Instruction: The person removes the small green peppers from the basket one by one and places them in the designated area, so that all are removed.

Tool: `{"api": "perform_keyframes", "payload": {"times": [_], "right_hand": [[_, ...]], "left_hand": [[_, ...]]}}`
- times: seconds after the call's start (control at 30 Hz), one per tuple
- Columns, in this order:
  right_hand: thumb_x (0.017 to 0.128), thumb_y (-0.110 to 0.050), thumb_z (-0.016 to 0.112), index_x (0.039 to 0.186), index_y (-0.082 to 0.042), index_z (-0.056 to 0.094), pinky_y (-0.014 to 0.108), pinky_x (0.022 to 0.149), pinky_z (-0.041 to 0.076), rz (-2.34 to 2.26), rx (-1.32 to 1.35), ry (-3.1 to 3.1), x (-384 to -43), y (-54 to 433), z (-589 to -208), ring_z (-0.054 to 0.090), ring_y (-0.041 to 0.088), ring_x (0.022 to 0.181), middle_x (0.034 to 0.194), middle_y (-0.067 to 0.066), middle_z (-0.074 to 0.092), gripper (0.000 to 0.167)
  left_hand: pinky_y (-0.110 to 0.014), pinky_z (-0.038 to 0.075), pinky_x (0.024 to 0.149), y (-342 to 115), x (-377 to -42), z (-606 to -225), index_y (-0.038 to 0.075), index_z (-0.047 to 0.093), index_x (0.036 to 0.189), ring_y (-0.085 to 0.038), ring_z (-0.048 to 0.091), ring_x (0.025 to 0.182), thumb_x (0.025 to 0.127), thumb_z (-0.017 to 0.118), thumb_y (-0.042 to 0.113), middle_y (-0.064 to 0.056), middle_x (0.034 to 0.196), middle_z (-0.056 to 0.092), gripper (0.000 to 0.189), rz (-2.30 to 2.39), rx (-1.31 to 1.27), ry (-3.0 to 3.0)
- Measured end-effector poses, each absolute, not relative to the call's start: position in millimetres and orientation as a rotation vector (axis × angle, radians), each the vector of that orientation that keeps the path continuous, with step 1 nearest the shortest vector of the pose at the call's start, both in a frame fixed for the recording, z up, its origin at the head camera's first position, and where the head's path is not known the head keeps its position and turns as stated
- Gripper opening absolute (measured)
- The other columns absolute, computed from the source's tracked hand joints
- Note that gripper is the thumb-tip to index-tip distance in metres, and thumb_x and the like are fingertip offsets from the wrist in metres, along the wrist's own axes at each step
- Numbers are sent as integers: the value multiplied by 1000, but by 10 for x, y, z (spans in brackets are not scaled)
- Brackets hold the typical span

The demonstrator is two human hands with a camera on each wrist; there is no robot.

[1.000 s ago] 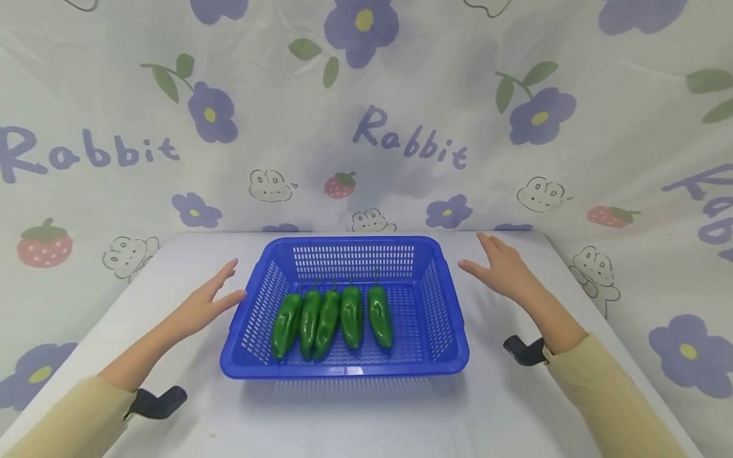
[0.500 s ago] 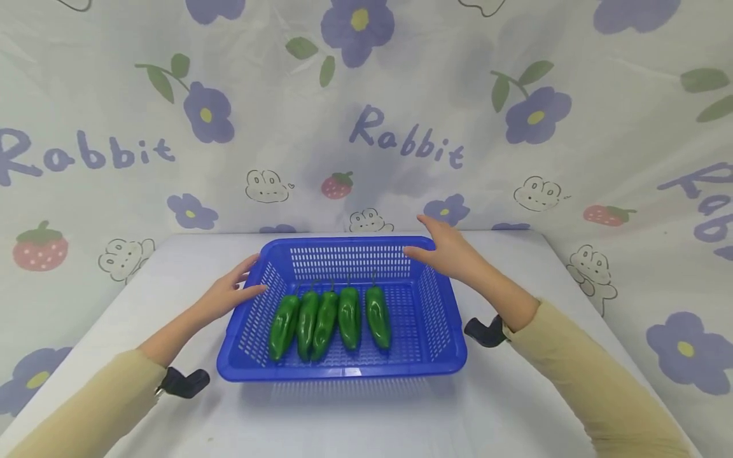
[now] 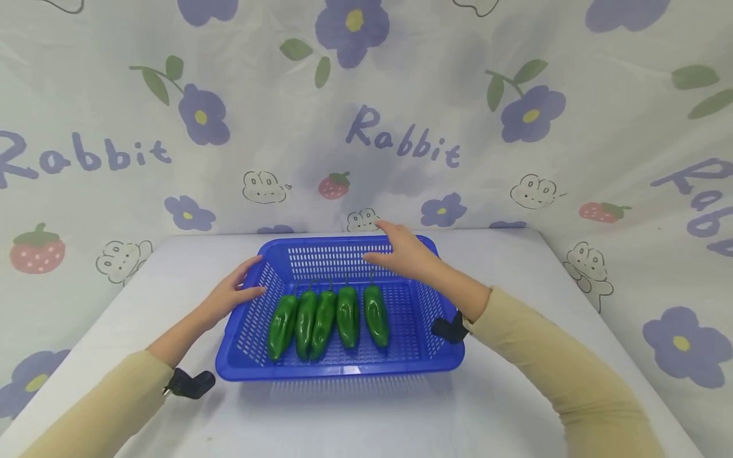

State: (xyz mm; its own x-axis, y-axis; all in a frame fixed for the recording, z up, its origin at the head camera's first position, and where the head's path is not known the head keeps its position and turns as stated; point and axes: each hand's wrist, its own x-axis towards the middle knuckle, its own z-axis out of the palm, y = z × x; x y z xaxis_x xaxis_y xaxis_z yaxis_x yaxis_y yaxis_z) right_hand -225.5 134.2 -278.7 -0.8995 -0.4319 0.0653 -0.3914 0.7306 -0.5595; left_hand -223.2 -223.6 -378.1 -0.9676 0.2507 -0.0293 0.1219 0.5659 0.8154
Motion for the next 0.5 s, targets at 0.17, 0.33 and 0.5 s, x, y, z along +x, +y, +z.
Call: {"api": "perform_keyframes", "payload": {"times": [0.17,0.33,0.5], "right_hand": [[86,-31,61,143,0,24,52,102,36,-926,-643,2820,-2290,1233,-2896,35,39,128,145,22,30,74],[86,-30,61,143,-1,25,52,100,39,-975,-566,2803,-2336,1153,-3019,39,39,126,142,24,33,73],[84,-29,63,142,-3,27,52,99,39,-1015,-460,2790,-2372,1107,-3160,40,39,125,137,25,40,73]], "left_hand": [[-62,35,97,-2239,-2224,-3774,11,14,147,-52,26,128,87,55,26,-29,146,20,74,1371,318,2656],[-61,36,96,-2236,-2216,-3775,12,14,147,-52,28,127,87,55,25,-29,146,20,74,1400,305,2644],[-60,38,96,-2233,-2215,-3770,12,15,147,-51,28,127,87,56,24,-29,145,21,74,1421,300,2636]]}}
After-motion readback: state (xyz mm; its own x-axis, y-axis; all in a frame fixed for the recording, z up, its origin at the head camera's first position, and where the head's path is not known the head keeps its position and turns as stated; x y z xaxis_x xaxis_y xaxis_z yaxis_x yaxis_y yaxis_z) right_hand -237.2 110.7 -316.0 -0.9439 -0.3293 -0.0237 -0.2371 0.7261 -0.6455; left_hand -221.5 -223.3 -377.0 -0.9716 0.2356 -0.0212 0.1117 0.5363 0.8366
